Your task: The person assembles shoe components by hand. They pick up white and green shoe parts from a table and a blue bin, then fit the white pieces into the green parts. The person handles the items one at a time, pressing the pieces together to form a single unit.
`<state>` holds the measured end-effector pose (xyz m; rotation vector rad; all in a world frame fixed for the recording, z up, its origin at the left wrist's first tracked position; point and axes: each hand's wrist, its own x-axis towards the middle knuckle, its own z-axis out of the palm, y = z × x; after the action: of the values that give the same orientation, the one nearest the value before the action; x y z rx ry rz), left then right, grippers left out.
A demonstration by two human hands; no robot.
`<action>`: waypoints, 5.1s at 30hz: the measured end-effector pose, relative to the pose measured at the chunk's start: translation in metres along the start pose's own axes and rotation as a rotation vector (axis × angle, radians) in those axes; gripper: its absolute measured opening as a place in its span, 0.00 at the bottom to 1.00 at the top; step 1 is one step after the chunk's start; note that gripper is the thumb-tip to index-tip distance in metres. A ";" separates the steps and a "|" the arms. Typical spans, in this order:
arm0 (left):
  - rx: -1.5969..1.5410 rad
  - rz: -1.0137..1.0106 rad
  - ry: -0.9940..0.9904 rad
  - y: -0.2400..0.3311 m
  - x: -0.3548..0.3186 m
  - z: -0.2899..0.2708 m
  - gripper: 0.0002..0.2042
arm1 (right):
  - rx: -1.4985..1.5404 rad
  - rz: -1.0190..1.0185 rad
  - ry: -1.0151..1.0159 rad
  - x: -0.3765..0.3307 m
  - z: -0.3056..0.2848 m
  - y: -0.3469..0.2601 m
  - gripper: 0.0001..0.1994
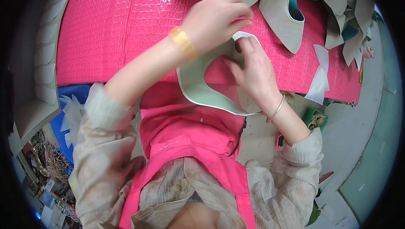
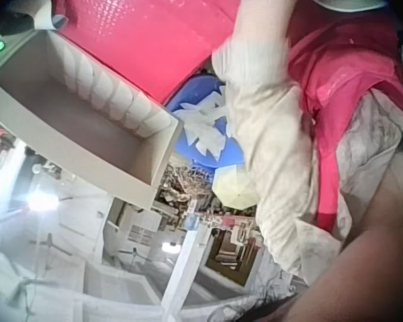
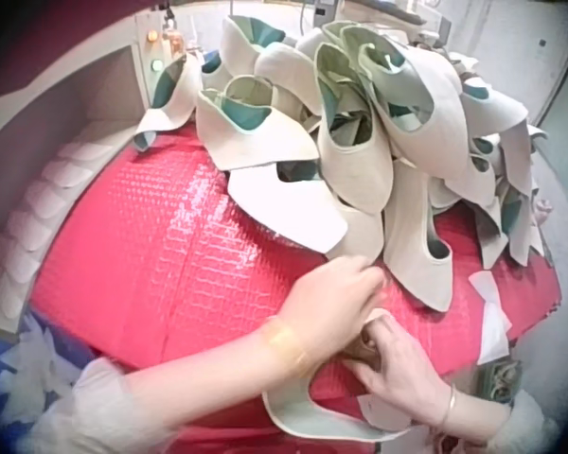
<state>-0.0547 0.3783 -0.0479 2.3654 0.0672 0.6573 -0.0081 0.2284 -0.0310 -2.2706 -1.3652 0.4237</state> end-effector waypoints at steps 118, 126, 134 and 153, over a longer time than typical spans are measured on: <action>0.567 -0.180 -0.081 -0.011 -0.059 0.022 0.19 | -0.353 -0.235 -0.128 -0.016 0.005 0.049 0.30; 0.968 -0.385 0.360 -0.055 -0.049 -0.021 0.18 | -0.058 -0.170 -0.013 -0.005 0.001 0.055 0.24; 0.429 -0.167 -0.629 0.136 -0.079 0.037 0.20 | 1.046 0.157 -0.150 0.028 -0.012 0.054 0.20; 0.935 0.024 -0.627 0.079 -0.140 -0.053 0.23 | -0.534 -0.513 -0.219 0.020 -0.008 0.062 0.24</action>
<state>-0.2118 0.3188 -0.0262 3.3599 0.0798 -0.2165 0.0509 0.2192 -0.0571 -2.1688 -2.3202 0.1419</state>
